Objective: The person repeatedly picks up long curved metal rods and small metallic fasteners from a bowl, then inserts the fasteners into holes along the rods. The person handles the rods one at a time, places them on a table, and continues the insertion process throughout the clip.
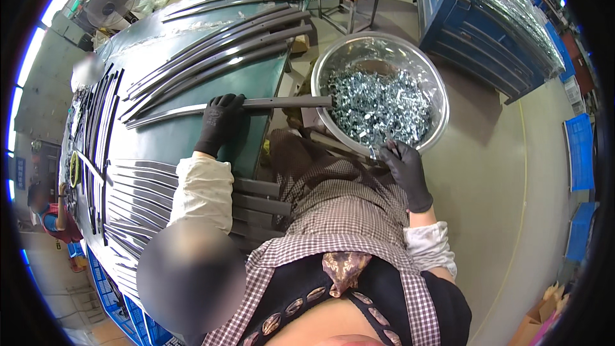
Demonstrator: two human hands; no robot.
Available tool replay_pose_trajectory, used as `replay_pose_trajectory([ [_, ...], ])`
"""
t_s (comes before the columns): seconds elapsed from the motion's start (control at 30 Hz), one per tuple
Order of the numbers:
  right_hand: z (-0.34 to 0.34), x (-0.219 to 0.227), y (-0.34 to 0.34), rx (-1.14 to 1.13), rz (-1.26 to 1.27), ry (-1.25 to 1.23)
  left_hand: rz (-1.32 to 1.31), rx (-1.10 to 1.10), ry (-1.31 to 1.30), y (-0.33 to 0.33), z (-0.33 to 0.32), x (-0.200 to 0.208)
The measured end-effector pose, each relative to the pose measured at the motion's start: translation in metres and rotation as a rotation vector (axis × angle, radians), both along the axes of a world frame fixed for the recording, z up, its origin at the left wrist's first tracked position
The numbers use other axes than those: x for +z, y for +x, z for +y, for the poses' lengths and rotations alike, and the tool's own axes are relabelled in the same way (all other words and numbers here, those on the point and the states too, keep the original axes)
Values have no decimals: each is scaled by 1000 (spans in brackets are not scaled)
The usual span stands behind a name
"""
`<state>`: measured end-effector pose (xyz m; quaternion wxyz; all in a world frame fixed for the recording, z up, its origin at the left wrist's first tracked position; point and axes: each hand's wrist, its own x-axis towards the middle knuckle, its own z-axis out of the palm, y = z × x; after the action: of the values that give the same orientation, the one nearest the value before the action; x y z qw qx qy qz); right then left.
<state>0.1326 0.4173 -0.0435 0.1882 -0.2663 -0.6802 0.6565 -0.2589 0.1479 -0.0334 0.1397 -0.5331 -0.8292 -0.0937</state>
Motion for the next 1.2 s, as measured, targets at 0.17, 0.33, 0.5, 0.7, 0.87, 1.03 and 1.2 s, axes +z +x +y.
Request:
replay_pose_trajectory([
  [0.17,-3,-3,-3,70,32,-53,-36,-29,6,23,-17,7],
  [0.33,-13,5,-7,150,91,-190,-84,-45,18,39,-33,10],
  [0.5,-24,-8,-8,220,72,-283,-68,-50,-2,52,-41,13],
  [0.7,-40,-19,-6,229,128,-299,-77,-42,-51,57,-55,13],
  [0.87,-53,-36,-8,283,90,-221,-76,-76,7,59,-64,6],
  [1.03,-72,-19,-18,361,64,-352,-223,-368,42,148,-21,44],
  [1.2,-86,-20,-29,457,61,-327,-199,-608,-29,199,13,39],
])
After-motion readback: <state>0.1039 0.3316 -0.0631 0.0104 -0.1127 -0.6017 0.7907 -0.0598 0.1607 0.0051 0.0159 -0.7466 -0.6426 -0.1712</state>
